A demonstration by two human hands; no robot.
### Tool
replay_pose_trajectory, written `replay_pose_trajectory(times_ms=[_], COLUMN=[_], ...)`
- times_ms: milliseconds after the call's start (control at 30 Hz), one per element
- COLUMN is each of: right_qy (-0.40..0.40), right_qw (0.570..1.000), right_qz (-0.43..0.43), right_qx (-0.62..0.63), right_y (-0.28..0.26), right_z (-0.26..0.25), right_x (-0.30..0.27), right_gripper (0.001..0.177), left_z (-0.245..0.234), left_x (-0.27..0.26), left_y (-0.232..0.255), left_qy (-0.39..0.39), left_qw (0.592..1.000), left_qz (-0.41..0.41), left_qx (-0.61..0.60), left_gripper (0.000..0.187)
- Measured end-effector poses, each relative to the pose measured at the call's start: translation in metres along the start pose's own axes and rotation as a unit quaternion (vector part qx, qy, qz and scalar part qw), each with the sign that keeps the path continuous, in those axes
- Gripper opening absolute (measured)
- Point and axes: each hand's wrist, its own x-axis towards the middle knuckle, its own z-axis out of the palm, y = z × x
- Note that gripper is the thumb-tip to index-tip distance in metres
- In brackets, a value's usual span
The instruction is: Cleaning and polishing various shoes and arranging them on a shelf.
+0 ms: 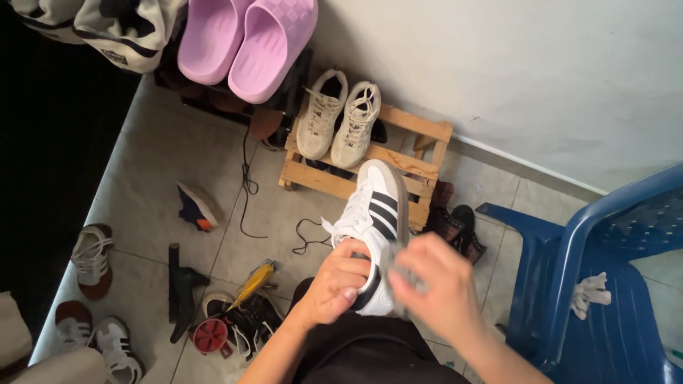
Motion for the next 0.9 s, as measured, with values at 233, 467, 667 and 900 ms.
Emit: replay_pose_trajectory(times_ms=[233, 467, 667, 900], right_qy=[0.013, 0.091, 0.044, -0.288], right_qw=[0.998, 0.993, 0.655, 0.649], right_qz=[-0.058, -0.072, 0.282, 0.299], right_qx=[-0.008, 0.034, 0.699, 0.637], right_y=[-0.002, 0.056, 0.129, 0.144], right_z=[0.001, -0.009, 0.005, 0.028], right_x=[0.002, 0.008, -0.054, -0.099], right_gripper=[0.022, 0.02, 0.06, 0.126], left_z=[0.013, 0.013, -0.002, -0.007], left_x=[0.008, 0.01, 0.018, 0.047], left_y=[0.016, 0.026, 0.058, 0.084], left_qy=[-0.074, -0.079, -0.049, -0.165], left_qw=[0.993, 0.989, 0.98, 0.944], left_qz=[0.055, 0.073, 0.128, 0.173], left_qx=[0.077, 0.103, 0.141, 0.228], left_gripper=[0.031, 0.027, 0.025, 0.02])
